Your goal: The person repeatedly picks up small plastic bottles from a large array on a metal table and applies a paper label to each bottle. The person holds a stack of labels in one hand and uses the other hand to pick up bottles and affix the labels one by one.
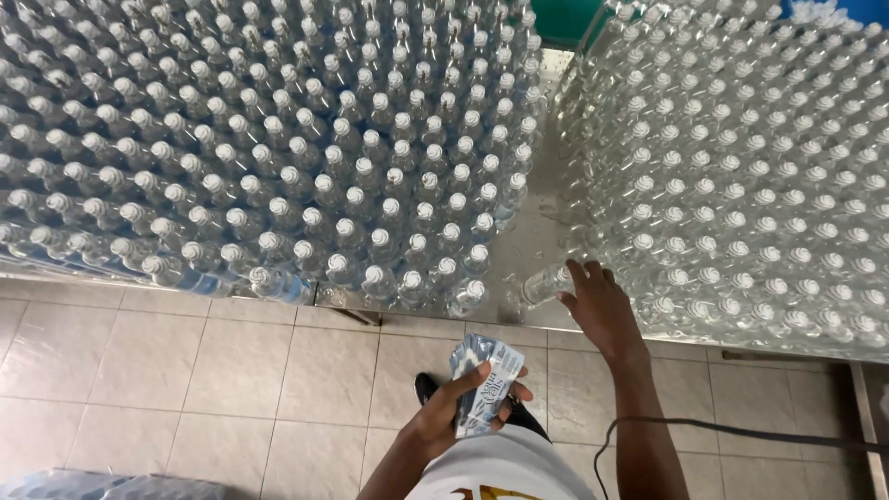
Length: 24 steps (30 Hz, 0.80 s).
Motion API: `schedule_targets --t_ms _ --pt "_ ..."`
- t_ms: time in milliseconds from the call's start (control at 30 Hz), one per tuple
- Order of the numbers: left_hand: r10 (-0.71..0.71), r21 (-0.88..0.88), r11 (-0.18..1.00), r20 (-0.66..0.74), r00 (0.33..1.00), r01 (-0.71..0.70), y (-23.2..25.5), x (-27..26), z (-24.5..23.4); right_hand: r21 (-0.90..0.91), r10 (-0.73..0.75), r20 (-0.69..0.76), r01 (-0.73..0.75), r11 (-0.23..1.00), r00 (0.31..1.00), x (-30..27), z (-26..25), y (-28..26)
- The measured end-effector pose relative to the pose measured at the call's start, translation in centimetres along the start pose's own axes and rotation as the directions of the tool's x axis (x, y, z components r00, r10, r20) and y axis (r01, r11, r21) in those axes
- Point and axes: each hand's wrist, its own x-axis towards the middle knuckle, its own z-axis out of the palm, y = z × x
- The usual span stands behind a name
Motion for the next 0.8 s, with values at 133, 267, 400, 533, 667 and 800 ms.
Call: schedule_targets --t_ms 133,267,400,533,667,800 --pt "0.015 0.087 0.996 0.003 1.0 -0.015 0.1 1.1 1.0 0.449 -0.059 0.123 -0.002 0.893 0.991 -4.9 -7.0 -4.6" --pt "0.037 0.189 0.981 -0.005 0.999 -0.035 0.1 2.7 2.9 0.741 -0.217 0.154 0.033 0.671 0.964 -6.0 -5.4 -4.5" --pt "0.034 0.139 0.99 0.017 0.999 -0.036 -1.2 4.6 2.9 0.789 -0.073 0.133 -0.061 0.611 0.988 -6.4 -6.0 -3.2" --pt "0.024 0.129 0.991 0.049 0.999 -0.03 -2.0 5.9 3.8 0.752 -0.089 -0.066 0.109 0.65 0.994 -6.6 -5.4 -0.4" --pt "0.09 0.125 0.988 -0.027 0.996 -0.086 -2.8 7.1 3.7 0.749 -0.044 0.114 -0.056 0.66 0.993 -5.9 -5.3 1.8" --pt "0.174 0.212 0.966 -0.111 0.979 -0.147 -3.7 7.8 2.8 0.795 -0.077 0.039 0.016 0.607 0.996 -4.4 -4.1 4.6"
